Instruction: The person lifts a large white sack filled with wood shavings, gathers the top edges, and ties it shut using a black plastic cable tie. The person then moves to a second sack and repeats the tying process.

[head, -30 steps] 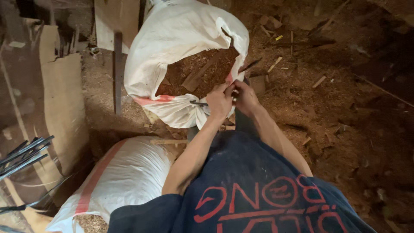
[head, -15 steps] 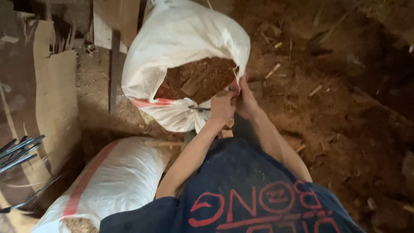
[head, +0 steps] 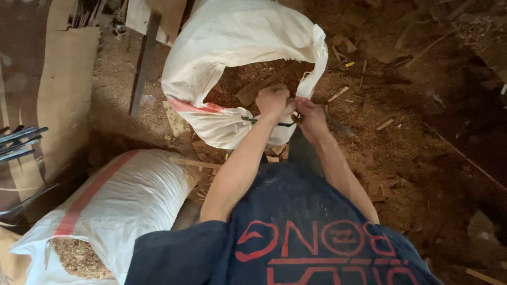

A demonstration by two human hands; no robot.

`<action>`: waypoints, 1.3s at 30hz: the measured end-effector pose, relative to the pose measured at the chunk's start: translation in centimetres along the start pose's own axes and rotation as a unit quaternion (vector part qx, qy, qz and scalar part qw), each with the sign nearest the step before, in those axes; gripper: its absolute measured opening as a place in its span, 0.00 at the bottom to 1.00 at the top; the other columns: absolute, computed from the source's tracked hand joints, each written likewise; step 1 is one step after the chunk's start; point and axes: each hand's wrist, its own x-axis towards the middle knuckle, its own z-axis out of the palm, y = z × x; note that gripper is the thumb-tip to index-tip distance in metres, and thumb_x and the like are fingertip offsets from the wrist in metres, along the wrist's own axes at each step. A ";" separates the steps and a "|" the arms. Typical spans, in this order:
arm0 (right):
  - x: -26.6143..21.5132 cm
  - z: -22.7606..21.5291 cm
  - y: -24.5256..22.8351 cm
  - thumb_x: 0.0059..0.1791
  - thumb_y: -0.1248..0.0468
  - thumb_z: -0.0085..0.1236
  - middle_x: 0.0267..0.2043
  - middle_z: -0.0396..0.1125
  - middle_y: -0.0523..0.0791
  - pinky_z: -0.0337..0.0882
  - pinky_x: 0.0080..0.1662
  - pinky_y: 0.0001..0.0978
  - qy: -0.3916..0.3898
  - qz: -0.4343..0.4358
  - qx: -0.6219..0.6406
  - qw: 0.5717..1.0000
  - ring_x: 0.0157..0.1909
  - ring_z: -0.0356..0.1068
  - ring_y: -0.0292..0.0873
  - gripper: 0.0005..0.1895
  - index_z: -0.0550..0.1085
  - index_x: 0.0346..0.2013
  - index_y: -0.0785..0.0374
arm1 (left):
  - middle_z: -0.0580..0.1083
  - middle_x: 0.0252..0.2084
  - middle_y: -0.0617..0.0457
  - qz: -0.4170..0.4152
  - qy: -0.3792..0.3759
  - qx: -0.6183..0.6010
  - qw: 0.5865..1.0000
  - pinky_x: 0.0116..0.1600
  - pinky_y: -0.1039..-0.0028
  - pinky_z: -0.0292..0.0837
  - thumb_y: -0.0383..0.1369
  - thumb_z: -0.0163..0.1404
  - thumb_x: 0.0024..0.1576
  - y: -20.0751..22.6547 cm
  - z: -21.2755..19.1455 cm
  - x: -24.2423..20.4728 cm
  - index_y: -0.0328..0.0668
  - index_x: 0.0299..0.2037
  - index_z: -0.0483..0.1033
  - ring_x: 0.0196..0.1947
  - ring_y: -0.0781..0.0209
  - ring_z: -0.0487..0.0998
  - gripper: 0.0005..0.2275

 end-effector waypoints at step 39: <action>2.5 9.7 -1.1 0.61 0.62 0.49 0.33 0.63 0.45 0.65 0.40 0.34 -0.069 -0.350 -0.448 0.820 0.35 0.61 0.40 0.12 0.71 0.38 0.69 | 0.64 0.69 0.43 0.070 0.388 0.024 0.919 0.77 0.61 0.61 0.46 0.60 0.57 -7.6 -16.1 -5.8 0.33 0.67 0.66 0.71 0.52 0.64 0.33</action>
